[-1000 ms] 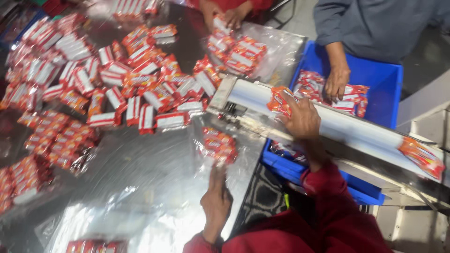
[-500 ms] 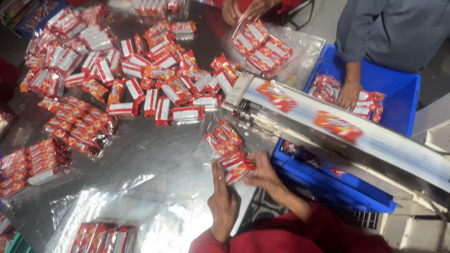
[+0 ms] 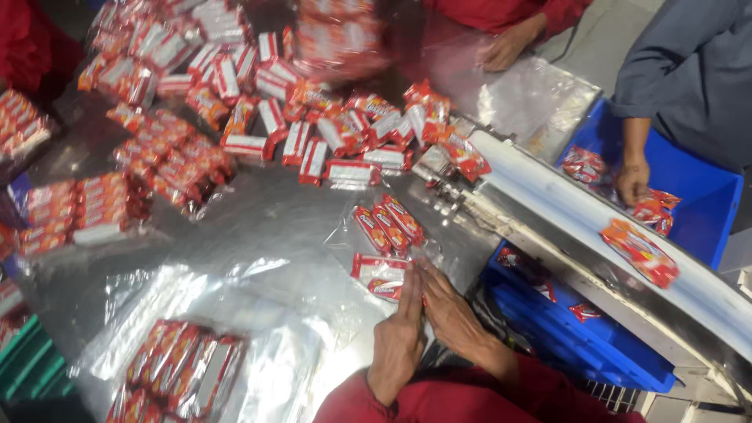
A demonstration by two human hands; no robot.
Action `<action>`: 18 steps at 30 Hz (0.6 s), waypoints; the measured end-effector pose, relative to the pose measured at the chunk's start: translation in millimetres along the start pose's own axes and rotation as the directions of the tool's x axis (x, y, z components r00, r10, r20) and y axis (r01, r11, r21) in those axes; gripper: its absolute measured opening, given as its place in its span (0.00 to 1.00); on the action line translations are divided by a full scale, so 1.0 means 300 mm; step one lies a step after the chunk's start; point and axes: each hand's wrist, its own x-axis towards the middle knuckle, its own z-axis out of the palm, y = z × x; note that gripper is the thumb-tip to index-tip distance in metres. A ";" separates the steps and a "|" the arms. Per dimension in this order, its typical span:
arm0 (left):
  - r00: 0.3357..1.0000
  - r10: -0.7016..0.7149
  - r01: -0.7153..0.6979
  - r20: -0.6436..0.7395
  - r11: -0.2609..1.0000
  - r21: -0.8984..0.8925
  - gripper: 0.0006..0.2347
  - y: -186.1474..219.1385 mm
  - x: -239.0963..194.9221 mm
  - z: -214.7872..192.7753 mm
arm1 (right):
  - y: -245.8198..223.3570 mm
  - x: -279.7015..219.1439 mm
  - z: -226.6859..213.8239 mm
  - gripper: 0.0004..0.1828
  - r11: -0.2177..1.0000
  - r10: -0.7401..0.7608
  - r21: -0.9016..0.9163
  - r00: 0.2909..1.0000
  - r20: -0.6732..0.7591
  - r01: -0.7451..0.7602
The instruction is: The person places small snack packets onto a plastic sheet on a metal table, folds the sheet over them, and moves the bundle toward a conveyor belt. Other workers are visible in the background performing similar tasks.
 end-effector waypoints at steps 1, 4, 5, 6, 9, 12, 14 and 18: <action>1.000 -0.029 0.029 -0.001 0.999 -0.018 0.40 -0.005 -0.009 0.001 | 0.001 -0.015 0.014 0.36 0.998 -0.067 -0.018 0.998 0.001 0.067; 0.999 -0.049 0.048 -0.023 0.998 -0.032 0.40 -0.027 0.003 -0.008 | 0.041 -0.021 0.050 0.37 0.971 -0.062 0.234 0.994 0.091 0.039; 0.999 -0.026 0.026 -0.031 1.000 -0.016 0.39 -0.025 -0.009 -0.007 | 0.055 -0.023 0.065 0.32 0.961 0.034 0.270 0.995 0.090 -0.057; 0.999 -0.004 0.004 -0.038 1.000 0.001 0.39 -0.022 -0.019 -0.004 | 0.071 -0.018 0.078 0.28 0.940 0.130 0.304 0.987 0.094 -0.153; 1.000 0.008 -0.008 -0.014 0.999 -0.034 0.40 -0.016 -0.051 -0.014 | 0.095 0.049 0.115 0.25 0.910 0.295 0.314 0.955 -0.028 -0.272; 0.999 0.048 -0.048 -0.016 0.999 -0.008 0.38 -0.015 -0.054 -0.021 | 0.094 0.134 0.113 0.28 0.919 0.378 0.077 0.919 0.110 -0.387; 0.998 0.049 -0.050 -0.034 0.999 -0.022 0.38 -0.029 -0.056 -0.028 | 0.080 0.168 0.107 0.26 0.922 0.382 -0.006 0.909 0.169 -0.386; 0.998 -0.026 0.024 -0.058 0.999 -0.041 0.33 -0.055 -0.066 -0.027 | 0.068 0.174 0.104 0.27 0.945 0.184 0.269 0.982 0.040 -0.187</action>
